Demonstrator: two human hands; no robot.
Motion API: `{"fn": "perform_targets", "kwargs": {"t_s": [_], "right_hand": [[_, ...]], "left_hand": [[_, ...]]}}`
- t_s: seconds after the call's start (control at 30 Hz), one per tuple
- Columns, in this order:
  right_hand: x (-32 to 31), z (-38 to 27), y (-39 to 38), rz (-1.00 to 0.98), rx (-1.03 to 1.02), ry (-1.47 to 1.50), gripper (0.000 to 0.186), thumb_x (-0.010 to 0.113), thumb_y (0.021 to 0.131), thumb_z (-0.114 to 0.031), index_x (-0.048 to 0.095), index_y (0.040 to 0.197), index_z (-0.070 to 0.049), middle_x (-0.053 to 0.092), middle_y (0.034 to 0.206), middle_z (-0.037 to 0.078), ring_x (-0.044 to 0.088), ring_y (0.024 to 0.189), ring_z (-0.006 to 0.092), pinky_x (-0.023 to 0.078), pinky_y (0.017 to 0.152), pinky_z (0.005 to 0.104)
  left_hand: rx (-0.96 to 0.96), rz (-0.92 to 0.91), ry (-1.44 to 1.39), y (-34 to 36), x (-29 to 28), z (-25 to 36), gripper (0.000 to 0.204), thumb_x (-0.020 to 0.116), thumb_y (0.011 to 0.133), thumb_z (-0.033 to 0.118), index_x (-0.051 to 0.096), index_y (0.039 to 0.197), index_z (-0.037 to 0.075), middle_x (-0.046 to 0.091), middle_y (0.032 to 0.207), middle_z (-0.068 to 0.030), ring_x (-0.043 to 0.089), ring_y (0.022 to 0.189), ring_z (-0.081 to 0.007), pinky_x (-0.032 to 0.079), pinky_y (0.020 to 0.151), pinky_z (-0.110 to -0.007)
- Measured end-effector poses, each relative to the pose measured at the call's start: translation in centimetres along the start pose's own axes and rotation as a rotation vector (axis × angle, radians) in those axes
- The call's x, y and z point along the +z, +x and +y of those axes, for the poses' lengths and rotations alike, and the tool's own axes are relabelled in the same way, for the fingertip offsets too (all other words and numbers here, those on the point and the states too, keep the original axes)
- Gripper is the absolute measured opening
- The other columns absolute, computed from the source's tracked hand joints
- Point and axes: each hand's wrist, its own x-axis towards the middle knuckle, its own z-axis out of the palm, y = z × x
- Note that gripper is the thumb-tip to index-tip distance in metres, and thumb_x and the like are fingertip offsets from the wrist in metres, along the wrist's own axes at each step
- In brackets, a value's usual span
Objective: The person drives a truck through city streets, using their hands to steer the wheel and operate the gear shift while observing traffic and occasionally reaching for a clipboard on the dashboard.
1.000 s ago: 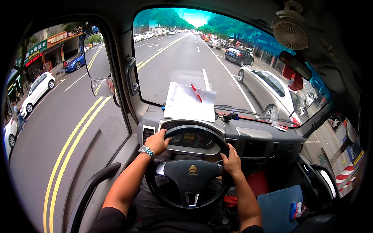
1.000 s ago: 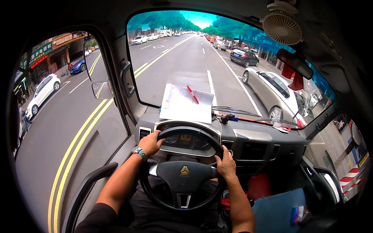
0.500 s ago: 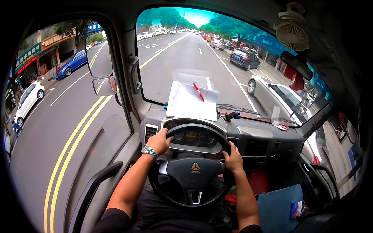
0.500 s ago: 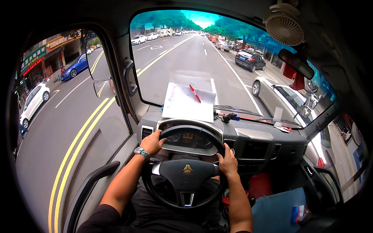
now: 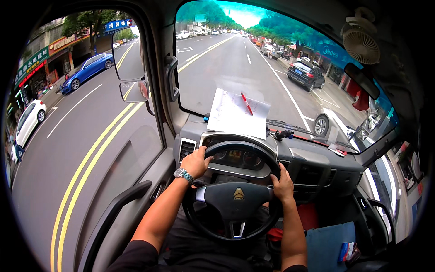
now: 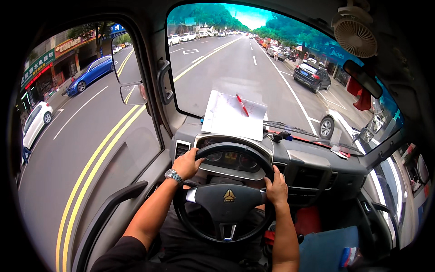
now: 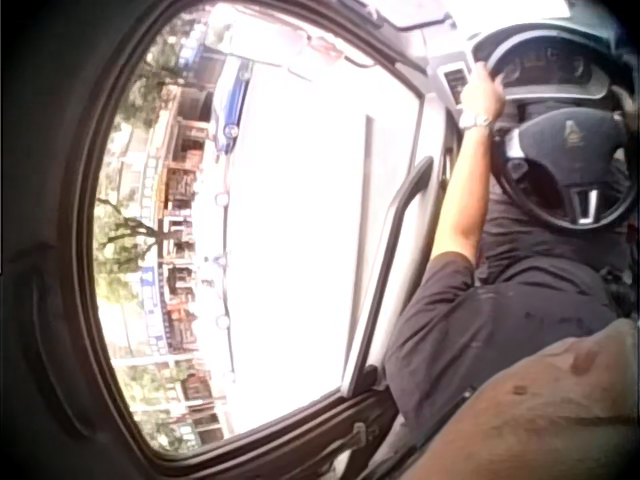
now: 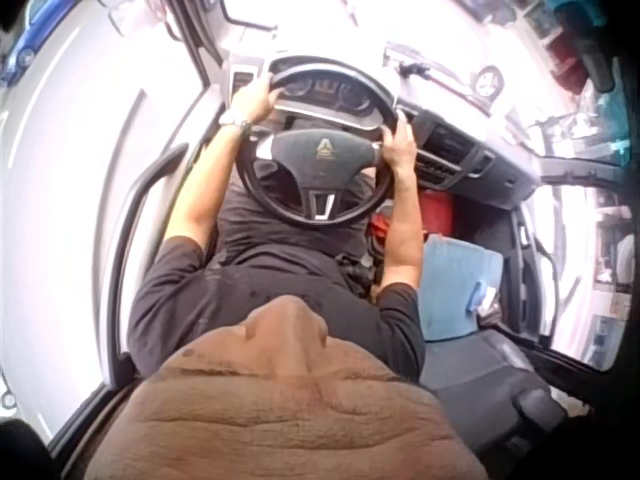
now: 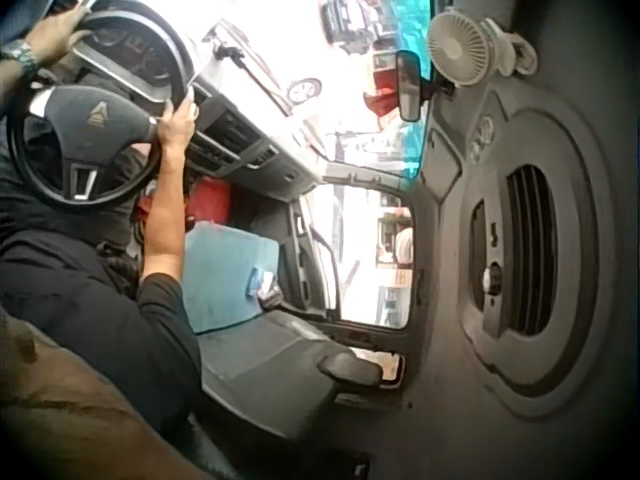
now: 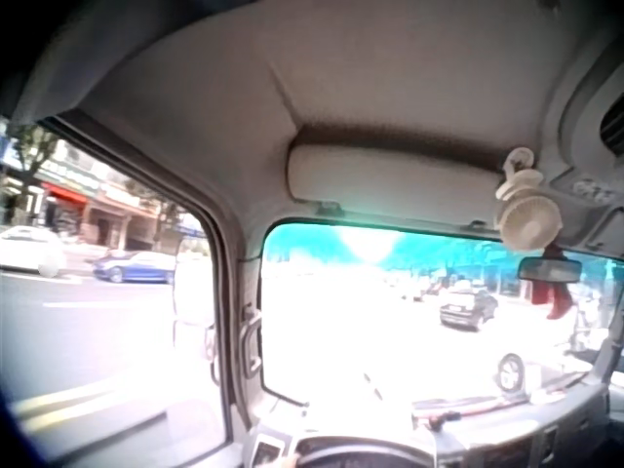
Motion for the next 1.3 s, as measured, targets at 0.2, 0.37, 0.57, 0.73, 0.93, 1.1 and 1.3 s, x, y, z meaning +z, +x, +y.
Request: {"fn": "perform_targets", "kwargs": {"t_s": [0.2, 0.37, 0.57, 0.73, 0.93, 1.1, 1.3], "right_hand": [[0.2, 0.3, -0.1, -0.004, 0.017, -0.011, 0.068, 0.071, 0.098, -0.035, 0.046, 0.158, -0.016, 0.064, 0.132, 0.022, 0.064, 0.12, 0.0449, 0.054, 0.099, 0.052], [0.2, 0.0, -0.2, -0.01, 0.046, -0.012, 0.068, 0.071, 0.099, -0.037, 0.045, 0.159, -0.018, 0.065, 0.132, 0.021, 0.064, 0.12, 0.0452, 0.053, 0.099, 0.0522], [0.3, 0.4, -0.8, 0.016, 0.049, -0.011, 0.07, 0.071, 0.099, -0.04, 0.045, 0.159, -0.017, 0.064, 0.132, 0.022, 0.066, 0.118, 0.0465, 0.054, 0.097, 0.0531], [-0.6, -0.8, -1.6, 0.006, 0.086, 0.013, 0.068, 0.071, 0.099, -0.034, 0.045, 0.158, -0.013, 0.063, 0.138, 0.025, 0.064, 0.121, 0.0485, 0.053, 0.1, 0.0534], [0.7, 1.2, -3.2, 0.11, 0.065, -0.005, 0.068, 0.07, 0.099, -0.035, 0.044, 0.159, -0.014, 0.065, 0.13, 0.023, 0.067, 0.113, 0.0484, 0.055, 0.093, 0.0555], [0.3, 0.6, -4.2, 0.095, 0.128, 0.019, 0.068, 0.068, 0.101, -0.035, 0.043, 0.16, -0.014, 0.064, 0.129, 0.023, 0.067, 0.111, 0.0486, 0.055, 0.092, 0.0556], [-0.3, 0.2, -5.8, 0.084, 0.205, 0.065, 0.067, 0.063, 0.104, -0.035, 0.04, 0.16, -0.008, 0.062, 0.135, 0.025, 0.064, 0.117, 0.0497, 0.053, 0.097, 0.0553]], "left_hand": [[0.012, 0.008, 0.005, 0.1, 0.3, -0.1, 0.051, 0.065, 0.103, 0.043, 0.058, 0.137, 0.007, 0.073, 0.116, -0.0232, 0.071, 0.104, -0.0447, 0.056, 0.09, -0.054], [0.0, -0.009, 0.002, 0.2, -0.1, 0.2, 0.05, 0.065, 0.103, 0.042, 0.058, 0.138, 0.006, 0.074, 0.115, -0.0231, 0.071, 0.105, -0.0442, 0.056, 0.09, -0.053], [0.033, 0.007, 0.026, 0.6, 0.2, 0.4, 0.05, 0.066, 0.103, 0.042, 0.056, 0.137, 0.006, 0.074, 0.114, -0.024, 0.072, 0.103, -0.0448, 0.057, 0.089, -0.054], [0.064, -0.006, 0.051, 1.2, 0.2, 0.6, 0.05, 0.066, 0.102, 0.041, 0.056, 0.136, 0.006, 0.074, 0.114, -0.0243, 0.072, 0.103, -0.0453, 0.057, 0.088, -0.055], [0.121, -0.043, 0.076, 2.5, 0.3, 1.3, 0.047, 0.067, 0.102, 0.039, 0.055, 0.134, 0.006, 0.075, 0.111, -0.0244, 0.072, 0.102, -0.0445, 0.057, 0.088, -0.054], [0.146, -0.105, 0.134, 3.7, -0.2, 2.3, 0.049, 0.067, 0.102, 0.04, 0.055, 0.135, 0.006, 0.075, 0.112, -0.0243, 0.073, 0.103, -0.0428, 0.057, 0.088, -0.052], [0.197, -0.11, 0.138, 5.0, 0.4, 2.6, 0.048, 0.066, 0.102, 0.04, 0.055, 0.139, 0.01, 0.075, 0.115, -0.0237, 0.072, 0.106, -0.0435, 0.056, 0.09, -0.052]]}}
